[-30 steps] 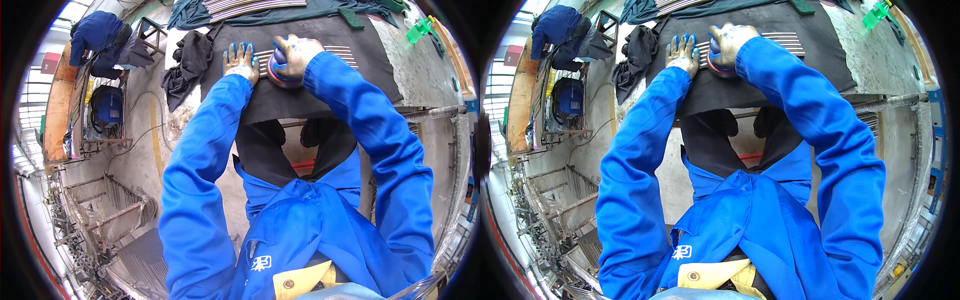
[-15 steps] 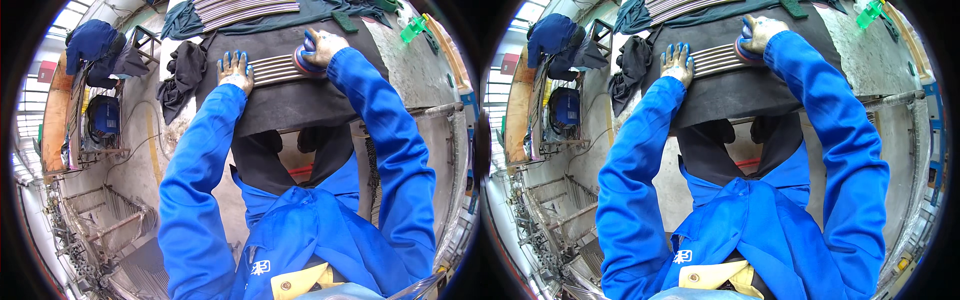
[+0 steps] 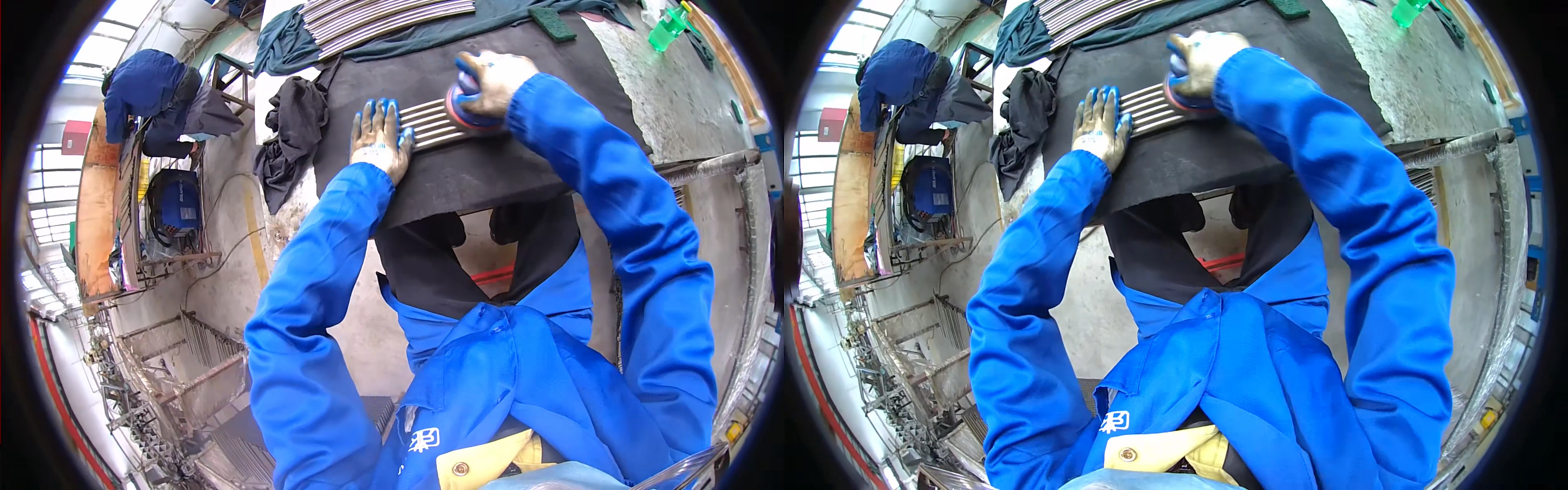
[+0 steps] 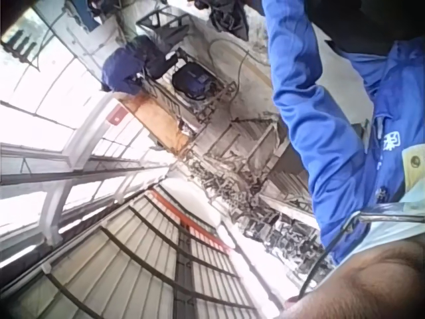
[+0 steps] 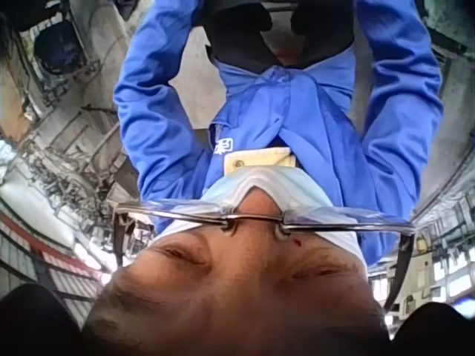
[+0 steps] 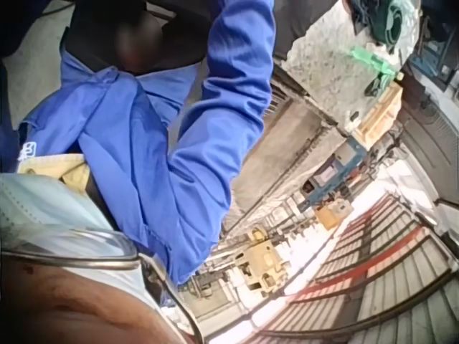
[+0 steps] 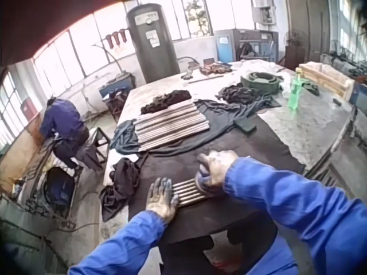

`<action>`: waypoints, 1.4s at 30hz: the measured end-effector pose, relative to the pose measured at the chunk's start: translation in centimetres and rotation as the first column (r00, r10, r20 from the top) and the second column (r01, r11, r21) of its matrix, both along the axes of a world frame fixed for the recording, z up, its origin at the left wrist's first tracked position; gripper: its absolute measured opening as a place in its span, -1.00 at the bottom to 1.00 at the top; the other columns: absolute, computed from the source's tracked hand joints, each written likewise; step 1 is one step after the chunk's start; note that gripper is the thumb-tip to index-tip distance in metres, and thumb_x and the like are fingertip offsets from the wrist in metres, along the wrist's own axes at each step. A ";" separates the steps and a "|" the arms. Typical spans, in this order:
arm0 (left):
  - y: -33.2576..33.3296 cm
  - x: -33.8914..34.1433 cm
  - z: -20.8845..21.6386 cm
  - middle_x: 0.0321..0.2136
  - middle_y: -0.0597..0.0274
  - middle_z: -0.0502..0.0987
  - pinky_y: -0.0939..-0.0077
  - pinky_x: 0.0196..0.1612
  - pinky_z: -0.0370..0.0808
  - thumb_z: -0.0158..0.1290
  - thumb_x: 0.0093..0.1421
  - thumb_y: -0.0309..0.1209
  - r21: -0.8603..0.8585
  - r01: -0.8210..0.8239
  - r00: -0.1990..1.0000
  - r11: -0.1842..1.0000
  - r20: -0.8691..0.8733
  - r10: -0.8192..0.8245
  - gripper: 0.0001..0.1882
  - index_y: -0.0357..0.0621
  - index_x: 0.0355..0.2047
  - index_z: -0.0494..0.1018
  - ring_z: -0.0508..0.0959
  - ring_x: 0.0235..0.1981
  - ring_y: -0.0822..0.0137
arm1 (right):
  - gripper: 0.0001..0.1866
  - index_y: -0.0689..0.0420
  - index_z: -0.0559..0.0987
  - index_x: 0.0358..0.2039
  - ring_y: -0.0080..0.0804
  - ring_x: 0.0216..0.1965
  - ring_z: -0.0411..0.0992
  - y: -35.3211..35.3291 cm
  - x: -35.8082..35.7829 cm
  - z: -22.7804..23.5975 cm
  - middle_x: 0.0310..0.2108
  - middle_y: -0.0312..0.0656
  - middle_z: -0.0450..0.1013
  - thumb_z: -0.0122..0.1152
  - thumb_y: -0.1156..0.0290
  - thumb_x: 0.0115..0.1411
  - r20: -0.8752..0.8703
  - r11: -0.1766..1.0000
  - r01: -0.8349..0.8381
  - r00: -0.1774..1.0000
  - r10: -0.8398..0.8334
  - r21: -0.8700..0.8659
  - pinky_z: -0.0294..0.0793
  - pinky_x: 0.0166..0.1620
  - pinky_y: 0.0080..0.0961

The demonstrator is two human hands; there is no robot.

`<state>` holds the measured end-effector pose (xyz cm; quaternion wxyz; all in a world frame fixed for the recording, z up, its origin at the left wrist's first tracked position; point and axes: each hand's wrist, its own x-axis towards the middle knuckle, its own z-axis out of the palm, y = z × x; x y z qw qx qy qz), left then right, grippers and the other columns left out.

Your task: Sanding slats on a component using a pneumatic orbital sander.

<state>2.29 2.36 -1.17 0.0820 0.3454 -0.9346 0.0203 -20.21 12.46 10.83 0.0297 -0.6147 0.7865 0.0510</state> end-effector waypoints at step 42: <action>-1.8 -3.2 0.1 0.32 -0.07 0.09 0.08 0.38 -0.18 -0.28 0.31 -0.06 -0.038 -0.019 1.000 0.999 -0.001 0.019 -0.32 -0.24 0.31 0.05 0.01 0.36 -0.03 | -0.26 -0.06 0.30 0.20 -0.10 0.00 0.45 1.8 -9.5 -1.0 0.02 -0.07 0.42 0.26 -0.01 0.01 0.010 0.983 0.177 0.984 -0.177 -0.054 0.43 0.07 -0.30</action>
